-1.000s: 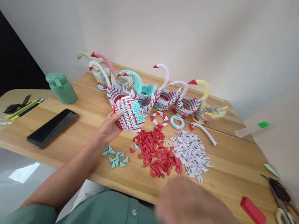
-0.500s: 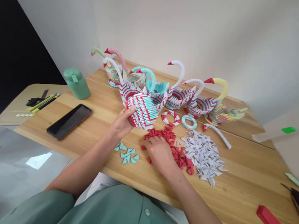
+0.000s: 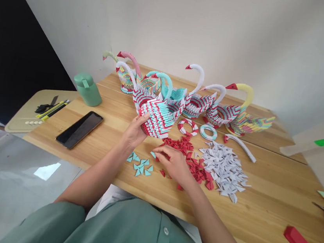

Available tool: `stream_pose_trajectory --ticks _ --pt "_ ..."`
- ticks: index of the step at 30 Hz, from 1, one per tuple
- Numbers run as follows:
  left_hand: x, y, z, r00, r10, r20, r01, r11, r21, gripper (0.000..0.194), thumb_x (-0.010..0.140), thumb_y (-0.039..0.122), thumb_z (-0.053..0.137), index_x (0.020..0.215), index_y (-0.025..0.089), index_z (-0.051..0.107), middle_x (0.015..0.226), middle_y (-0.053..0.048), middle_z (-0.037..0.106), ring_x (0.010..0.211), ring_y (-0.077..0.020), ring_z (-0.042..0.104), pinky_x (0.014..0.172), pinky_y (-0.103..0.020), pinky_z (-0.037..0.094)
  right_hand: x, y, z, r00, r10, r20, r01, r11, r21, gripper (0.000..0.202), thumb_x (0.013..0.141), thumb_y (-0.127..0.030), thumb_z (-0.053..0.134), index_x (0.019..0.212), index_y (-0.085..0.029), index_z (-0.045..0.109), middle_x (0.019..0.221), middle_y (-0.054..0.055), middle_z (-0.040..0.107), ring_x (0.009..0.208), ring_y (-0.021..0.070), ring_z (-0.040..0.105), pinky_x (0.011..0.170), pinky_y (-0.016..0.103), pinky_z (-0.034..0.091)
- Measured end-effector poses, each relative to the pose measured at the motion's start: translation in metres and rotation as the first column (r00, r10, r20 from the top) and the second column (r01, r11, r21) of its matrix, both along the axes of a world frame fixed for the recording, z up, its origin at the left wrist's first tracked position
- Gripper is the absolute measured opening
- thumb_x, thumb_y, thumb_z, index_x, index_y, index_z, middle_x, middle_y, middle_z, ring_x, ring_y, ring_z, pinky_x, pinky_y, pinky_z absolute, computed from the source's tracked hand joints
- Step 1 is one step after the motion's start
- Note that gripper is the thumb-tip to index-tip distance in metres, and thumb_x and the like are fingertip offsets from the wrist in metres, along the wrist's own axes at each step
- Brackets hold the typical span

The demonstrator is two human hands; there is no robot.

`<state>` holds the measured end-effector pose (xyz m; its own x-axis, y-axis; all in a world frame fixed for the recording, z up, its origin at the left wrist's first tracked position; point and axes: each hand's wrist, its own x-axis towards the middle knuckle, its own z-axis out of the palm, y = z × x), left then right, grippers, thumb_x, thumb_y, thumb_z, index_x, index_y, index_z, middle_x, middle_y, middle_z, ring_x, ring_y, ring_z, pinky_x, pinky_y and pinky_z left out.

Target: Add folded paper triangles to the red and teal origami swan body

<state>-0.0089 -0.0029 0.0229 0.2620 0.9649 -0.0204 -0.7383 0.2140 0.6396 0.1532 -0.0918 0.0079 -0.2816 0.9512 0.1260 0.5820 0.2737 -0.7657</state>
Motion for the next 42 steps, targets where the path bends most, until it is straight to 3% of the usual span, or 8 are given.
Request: stream_pose_trajectory --ticks 4,10,14,17,20,30,37,42 --pt "-0.001 0.004 -0.002 1.000 0.020 -0.006 -0.020 1.000 -0.002 0.037 0.071 0.030 0.076 0.103 0.014 0.066 0.103 -0.007 0.075 0.117 -0.0267 0.060 0.103 -0.039 0.045 0.003 0.001 -0.003 1.000 -0.003 0.015 0.002 0.999 0.052 0.020 0.093 -0.027 0.053 0.106 -0.023 0.068 0.104 0.006 0.071 0.095 0.0206 0.065 0.085 0.034 0.049" --pt "0.000 0.004 -0.007 1.000 -0.005 0.018 0.005 1.000 0.006 0.033 0.074 0.029 0.074 0.103 0.014 0.068 0.101 -0.007 0.075 0.110 -0.0256 0.064 0.100 -0.038 0.047 0.021 -0.017 -0.008 0.909 0.210 0.360 -0.282 0.946 0.162 0.038 0.082 -0.035 0.072 0.118 -0.023 0.065 0.126 0.011 0.063 0.124 0.0280 0.051 0.105 0.049 0.039" --pt "0.002 0.002 -0.008 1.000 -0.009 -0.010 0.009 1.000 -0.012 0.035 0.072 0.029 0.076 0.102 0.014 0.068 0.101 -0.007 0.075 0.109 -0.0271 0.065 0.099 -0.040 0.047 0.021 -0.019 -0.017 0.862 0.188 0.470 -0.317 0.925 0.211 0.028 0.085 -0.028 0.069 0.113 -0.025 0.067 0.116 0.007 0.068 0.117 0.0243 0.056 0.109 0.051 0.033" --pt "0.005 0.002 -0.009 0.999 -0.011 -0.036 0.010 1.000 -0.028 0.033 0.069 0.029 0.078 0.097 0.014 0.068 0.099 -0.008 0.075 0.110 -0.0287 0.064 0.100 -0.042 0.046 0.028 -0.019 -0.024 0.862 0.107 0.496 -0.263 0.930 0.257 0.012 0.089 -0.018 0.061 0.095 -0.023 0.070 0.096 0.005 0.071 0.097 0.0208 0.062 0.106 0.048 0.037" --pt "0.007 0.002 -0.010 0.999 -0.023 -0.047 0.021 0.999 -0.042 0.031 0.068 0.028 0.079 0.094 0.014 0.069 0.095 -0.007 0.076 0.108 -0.0292 0.065 0.100 -0.043 0.047 0.044 -0.025 -0.028 0.869 0.051 0.492 -0.215 0.935 0.282 0.017 0.092 -0.016 0.054 0.089 -0.022 0.069 0.090 0.005 0.070 0.090 0.0208 0.062 0.104 0.048 0.038" --pt "0.007 -0.001 -0.011 0.997 -0.048 -0.066 0.043 0.996 -0.078 0.034 0.069 0.027 0.078 0.099 0.013 0.070 0.098 -0.009 0.076 0.105 -0.0286 0.067 0.098 -0.041 0.049 0.096 -0.075 -0.013 0.929 -0.298 0.222 0.188 0.892 0.411 0.014 0.092 -0.026 0.056 0.102 -0.026 0.067 0.103 0.007 0.070 0.101 0.0256 0.062 0.095 0.047 0.044" --pt "0.007 -0.005 -0.010 0.993 -0.074 -0.092 0.068 0.995 -0.074 0.032 0.072 0.028 0.076 0.101 0.016 0.071 0.103 -0.007 0.076 0.113 -0.0289 0.063 0.100 -0.038 0.050 0.118 -0.152 -0.023 0.786 -0.488 0.380 0.487 0.867 0.106 0.046 0.083 -0.040 0.068 0.125 -0.027 0.054 0.084 0.002 0.068 0.071 0.0212 0.066 0.064 0.033 0.053" --pt "0.009 -0.009 -0.009 0.986 -0.078 -0.146 0.062 0.993 -0.105 0.030 0.076 0.028 0.073 0.104 0.019 0.070 0.107 -0.005 0.075 0.118 -0.0275 0.061 0.101 -0.037 0.051 0.102 -0.162 -0.036 0.693 -0.492 0.527 0.544 0.836 0.065 0.071 0.077 -0.041 0.072 0.139 -0.025 0.043 0.076 0.000 0.066 0.065 0.0209 0.066 0.053 0.028 0.049"
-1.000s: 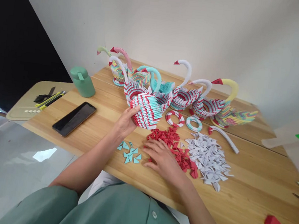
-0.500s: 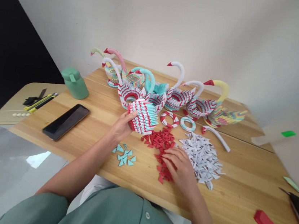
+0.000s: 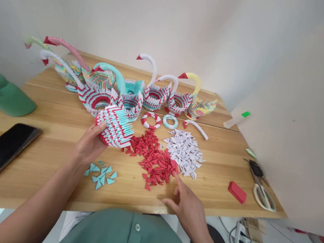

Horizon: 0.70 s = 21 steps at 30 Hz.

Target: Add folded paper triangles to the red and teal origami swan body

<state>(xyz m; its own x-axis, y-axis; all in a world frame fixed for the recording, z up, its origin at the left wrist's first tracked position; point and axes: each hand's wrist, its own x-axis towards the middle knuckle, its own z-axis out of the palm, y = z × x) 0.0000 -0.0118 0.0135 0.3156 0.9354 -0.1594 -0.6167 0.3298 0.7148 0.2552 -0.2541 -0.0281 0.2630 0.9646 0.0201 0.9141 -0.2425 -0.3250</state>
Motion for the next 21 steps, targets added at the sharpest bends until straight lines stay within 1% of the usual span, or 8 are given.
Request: stream_pose_trajectory --ticks 4,7,8,10,13,15,17,21 --pt "0.001 -0.002 0.002 1.000 -0.004 -0.016 0.004 1.000 -0.009 0.033 0.076 0.027 0.074 0.107 0.018 0.070 0.108 -0.005 0.075 0.117 -0.0264 0.061 0.100 -0.035 0.052 -0.022 0.024 -0.007 0.998 -0.017 0.054 0.015 0.999 0.038 0.065 0.081 -0.040 0.070 0.138 -0.020 0.047 0.080 0.005 0.069 0.072 0.0247 0.067 0.059 0.032 0.050" --pt "0.002 -0.002 0.002 1.000 0.009 -0.009 -0.009 0.999 -0.035 0.033 0.075 0.025 0.076 0.106 0.017 0.070 0.106 -0.004 0.075 0.112 -0.0240 0.064 0.100 -0.031 0.052 -0.030 0.040 -0.006 0.996 0.062 -0.056 -0.057 0.994 0.095 0.057 0.088 -0.036 0.063 0.139 -0.019 0.046 0.083 0.006 0.070 0.077 0.0244 0.067 0.066 0.033 0.052" --pt "0.002 -0.002 0.002 1.000 0.014 -0.007 -0.014 0.999 -0.043 0.033 0.074 0.025 0.076 0.105 0.016 0.070 0.105 -0.004 0.076 0.109 -0.0233 0.066 0.099 -0.030 0.052 -0.028 0.043 -0.004 0.990 0.077 -0.115 -0.063 0.990 0.126 0.053 0.090 -0.035 0.059 0.139 -0.020 0.047 0.083 0.005 0.070 0.076 0.0229 0.067 0.067 0.032 0.053" --pt "0.002 -0.001 0.000 1.000 0.016 -0.006 -0.016 0.998 -0.053 0.033 0.073 0.024 0.077 0.104 0.016 0.070 0.103 -0.004 0.076 0.106 -0.0225 0.067 0.098 -0.030 0.053 -0.018 0.043 0.001 0.981 0.049 -0.187 -0.010 0.978 0.207 0.041 0.095 -0.033 0.051 0.134 -0.021 0.052 0.088 0.006 0.071 0.078 0.0211 0.067 0.071 0.031 0.053" --pt "0.003 0.000 -0.002 1.000 0.013 -0.006 -0.013 0.999 -0.051 0.035 0.072 0.025 0.078 0.105 0.015 0.070 0.103 -0.005 0.076 0.107 -0.0233 0.067 0.098 -0.031 0.053 0.007 0.039 0.007 0.984 -0.059 -0.168 0.109 0.946 0.304 0.029 0.098 -0.027 0.042 0.118 -0.020 0.062 0.099 0.010 0.070 0.089 0.0228 0.067 0.079 0.034 0.052" --pt "0.003 0.000 -0.002 1.000 0.011 -0.004 -0.012 0.999 -0.051 0.038 0.071 0.025 0.079 0.107 0.015 0.069 0.105 -0.006 0.076 0.108 -0.0243 0.066 0.099 -0.032 0.053 0.020 0.037 0.008 0.988 -0.063 -0.139 0.102 0.951 0.291 0.028 0.097 -0.023 0.041 0.113 -0.019 0.064 0.100 0.010 0.069 0.092 0.0235 0.067 0.080 0.035 0.052" --pt "0.003 0.000 -0.002 1.000 0.009 0.000 -0.009 0.999 -0.053 0.041 0.071 0.026 0.079 0.108 0.015 0.069 0.106 -0.006 0.075 0.109 -0.0249 0.066 0.099 -0.032 0.053 0.026 0.039 0.006 0.993 -0.029 -0.116 0.057 0.967 0.249 0.030 0.096 -0.018 0.040 0.114 -0.019 0.064 0.103 0.011 0.068 0.094 0.0237 0.066 0.081 0.036 0.053" --pt "0.003 -0.001 -0.001 1.000 0.015 0.006 -0.015 0.999 -0.050 0.040 0.070 0.024 0.080 0.108 0.016 0.069 0.108 -0.006 0.075 0.109 -0.0242 0.066 0.097 -0.031 0.054 0.017 0.047 0.000 0.998 -0.022 -0.051 0.031 0.982 0.187 0.042 0.088 -0.006 0.038 0.121 -0.016 0.061 0.108 0.013 0.067 0.093 0.0258 0.066 0.079 0.039 0.054"
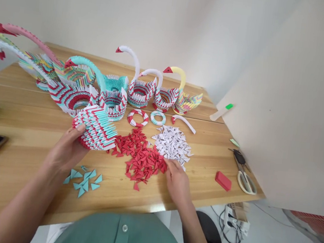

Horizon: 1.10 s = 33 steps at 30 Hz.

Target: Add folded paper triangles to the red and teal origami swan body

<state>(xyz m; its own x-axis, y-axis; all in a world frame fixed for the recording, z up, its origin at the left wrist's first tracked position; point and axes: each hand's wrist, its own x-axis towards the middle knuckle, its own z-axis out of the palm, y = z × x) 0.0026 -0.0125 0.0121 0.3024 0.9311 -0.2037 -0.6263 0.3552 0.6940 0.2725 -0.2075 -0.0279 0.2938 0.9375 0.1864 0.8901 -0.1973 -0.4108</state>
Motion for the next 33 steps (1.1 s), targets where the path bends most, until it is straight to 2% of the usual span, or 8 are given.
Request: stream_pose_trajectory --ticks 7,10,14,20,23,26,30,33 --pt "0.001 0.001 0.000 1.000 -0.009 -0.018 0.009 1.000 0.000 0.041 0.068 0.025 0.081 0.107 0.015 0.070 0.108 -0.006 0.075 0.098 -0.0212 0.070 0.091 -0.027 0.056 -0.025 0.012 -0.003 0.967 0.209 -0.148 -0.191 0.974 0.124 0.045 0.088 -0.004 0.038 0.122 -0.021 0.061 0.108 0.010 0.066 0.096 0.0211 0.066 0.082 0.035 0.055" --pt "0.002 0.001 0.000 1.000 -0.024 -0.010 0.024 1.000 0.000 0.041 0.067 0.025 0.082 0.105 0.015 0.071 0.107 -0.005 0.075 0.097 -0.0212 0.070 0.092 -0.027 0.056 -0.015 0.017 0.005 0.972 0.170 -0.163 -0.141 0.974 0.175 0.044 0.090 -0.006 0.037 0.123 -0.022 0.061 0.107 0.010 0.066 0.095 0.0206 0.065 0.082 0.035 0.054" --pt "0.001 -0.002 0.000 0.999 -0.041 -0.008 0.041 0.999 0.011 0.042 0.070 0.025 0.079 0.110 0.015 0.069 0.110 -0.006 0.074 0.103 -0.0228 0.069 0.096 -0.028 0.054 0.007 0.034 0.014 0.993 0.110 -0.049 -0.100 0.978 0.183 0.038 0.092 -0.008 0.039 0.118 -0.023 0.064 0.106 0.009 0.066 0.095 0.0226 0.064 0.082 0.037 0.052" --pt "0.000 -0.004 0.001 0.997 -0.075 -0.032 0.076 0.997 0.003 0.041 0.072 0.026 0.078 0.111 0.016 0.069 0.111 -0.009 0.073 0.112 -0.0283 0.064 0.100 -0.034 0.051 0.020 0.075 0.012 0.957 0.252 0.142 -0.260 0.965 0.037 0.032 0.090 -0.006 0.046 0.110 -0.020 0.067 0.106 0.010 0.067 0.101 0.0252 0.059 0.089 0.039 0.049" --pt "0.000 -0.004 0.000 0.995 -0.089 -0.047 0.089 0.996 -0.012 0.041 0.070 0.028 0.079 0.108 0.016 0.070 0.108 -0.008 0.074 0.113 -0.0299 0.064 0.100 -0.036 0.051 0.021 0.087 0.014 0.918 0.370 0.142 -0.364 0.929 -0.066 0.026 0.086 -0.004 0.054 0.102 -0.019 0.067 0.102 0.009 0.069 0.100 0.0242 0.059 0.090 0.038 0.047" --pt "0.001 -0.004 0.001 0.993 -0.092 -0.072 0.090 0.996 -0.025 0.038 0.070 0.030 0.079 0.105 0.017 0.071 0.106 -0.009 0.075 0.113 -0.0312 0.063 0.098 -0.038 0.053 0.021 0.089 0.015 0.910 0.395 0.126 -0.382 0.917 -0.117 0.020 0.085 -0.005 0.057 0.093 -0.019 0.068 0.091 0.007 0.069 0.091 0.0227 0.061 0.085 0.036 0.047" --pt "0.001 -0.005 0.003 0.993 -0.094 -0.077 0.093 0.995 -0.022 0.035 0.071 0.030 0.078 0.103 0.019 0.072 0.106 -0.009 0.075 0.114 -0.0319 0.063 0.097 -0.039 0.053 0.021 0.079 0.015 0.938 0.344 -0.032 -0.345 0.938 -0.031 0.018 0.088 -0.010 0.053 0.090 -0.020 0.068 0.088 0.006 0.069 0.086 0.0208 0.062 0.080 0.033 0.047" --pt "0.001 -0.005 0.003 0.992 -0.108 -0.066 0.108 0.994 -0.009 0.034 0.071 0.031 0.078 0.103 0.020 0.073 0.107 -0.009 0.075 0.114 -0.0317 0.063 0.097 -0.039 0.054 0.021 0.068 0.016 0.909 0.215 -0.358 -0.186 0.976 0.116 0.012 0.088 -0.021 0.056 0.092 -0.021 0.067 0.088 0.004 0.069 0.082 0.0193 0.063 0.077 0.033 0.048"
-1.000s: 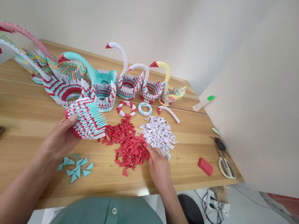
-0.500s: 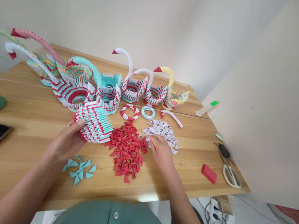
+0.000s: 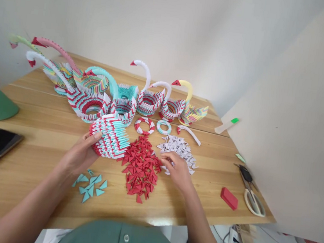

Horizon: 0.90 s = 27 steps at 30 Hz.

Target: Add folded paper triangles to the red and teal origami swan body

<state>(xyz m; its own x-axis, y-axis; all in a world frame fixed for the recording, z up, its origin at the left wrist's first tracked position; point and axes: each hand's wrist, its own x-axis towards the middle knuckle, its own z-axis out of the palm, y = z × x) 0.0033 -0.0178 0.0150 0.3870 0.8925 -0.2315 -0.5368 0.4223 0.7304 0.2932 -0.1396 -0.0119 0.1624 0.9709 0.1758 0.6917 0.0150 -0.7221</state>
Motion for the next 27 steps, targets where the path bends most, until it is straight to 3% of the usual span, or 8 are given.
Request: stream_pose_trajectory --ticks 2,4,7,10,18,23,27 --pt "0.000 0.000 -0.001 1.000 -0.005 -0.001 0.005 1.000 0.003 0.035 0.071 0.031 0.078 0.103 0.020 0.073 0.107 -0.009 0.075 0.113 -0.0313 0.063 0.096 -0.038 0.054 -0.002 -0.007 0.000 0.944 -0.109 -0.310 0.118 0.993 0.012 0.012 0.083 -0.029 0.063 0.091 -0.021 0.066 0.081 0.002 0.067 0.074 0.0180 0.062 0.071 0.031 0.050" --pt "0.000 0.000 -0.002 1.000 -0.006 -0.007 0.006 1.000 0.001 0.035 0.070 0.032 0.079 0.103 0.021 0.073 0.106 -0.008 0.075 0.112 -0.0311 0.064 0.096 -0.037 0.054 -0.005 -0.011 0.000 0.824 -0.141 -0.548 0.166 0.986 -0.004 0.018 0.077 -0.036 0.069 0.086 -0.021 0.065 0.075 0.001 0.065 0.067 0.0166 0.060 0.064 0.029 0.050" --pt "0.001 -0.001 -0.004 1.000 -0.014 -0.014 0.014 1.000 0.007 0.035 0.068 0.033 0.080 0.101 0.022 0.074 0.105 -0.008 0.076 0.112 -0.0315 0.064 0.096 -0.037 0.054 -0.012 -0.015 0.000 0.687 -0.116 -0.717 0.145 0.989 -0.021 0.023 0.071 -0.038 0.075 0.083 -0.022 0.065 0.071 -0.001 0.063 0.061 0.0148 0.059 0.059 0.027 0.048" --pt "0.002 -0.002 -0.003 0.999 -0.032 -0.020 0.033 0.999 0.014 0.034 0.068 0.033 0.080 0.099 0.021 0.074 0.104 -0.008 0.076 0.111 -0.0319 0.064 0.096 -0.038 0.054 -0.019 -0.017 0.003 0.637 -0.090 -0.765 0.115 0.993 -0.022 0.025 0.069 -0.038 0.077 0.085 -0.022 0.065 0.070 -0.001 0.062 0.061 0.0145 0.059 0.058 0.027 0.048" --pt "0.004 -0.003 0.000 0.999 -0.043 -0.026 0.043 0.999 0.017 0.038 0.066 0.033 0.082 0.099 0.018 0.074 0.106 -0.010 0.075 0.107 -0.0319 0.067 0.094 -0.040 0.055 -0.029 -0.016 0.005 0.773 -0.067 -0.631 0.077 0.997 -0.011 0.029 0.076 -0.033 0.072 0.103 -0.024 0.071 0.079 0.000 0.061 0.073 0.0177 0.064 0.071 0.033 0.054" --pt "0.002 -0.003 0.000 0.999 -0.041 -0.014 0.042 0.999 0.025 0.038 0.067 0.032 0.082 0.100 0.017 0.073 0.108 -0.011 0.074 0.105 -0.0324 0.067 0.093 -0.041 0.055 -0.036 -0.010 0.005 0.932 -0.041 -0.361 0.071 0.995 0.070 0.015 0.082 -0.027 0.064 0.092 -0.025 0.075 0.085 0.004 0.064 0.077 0.0180 0.061 0.070 0.032 0.052" --pt "0.001 -0.002 -0.003 0.999 -0.042 -0.009 0.042 0.999 0.025 0.039 0.067 0.030 0.082 0.101 0.014 0.072 0.103 -0.013 0.075 0.103 -0.0324 0.068 0.092 -0.041 0.055 -0.040 -0.008 0.000 0.966 -0.027 -0.258 0.056 0.993 0.104 0.017 0.084 -0.021 0.059 0.090 -0.025 0.075 0.085 0.004 0.065 0.078 0.0184 0.060 0.071 0.031 0.050"
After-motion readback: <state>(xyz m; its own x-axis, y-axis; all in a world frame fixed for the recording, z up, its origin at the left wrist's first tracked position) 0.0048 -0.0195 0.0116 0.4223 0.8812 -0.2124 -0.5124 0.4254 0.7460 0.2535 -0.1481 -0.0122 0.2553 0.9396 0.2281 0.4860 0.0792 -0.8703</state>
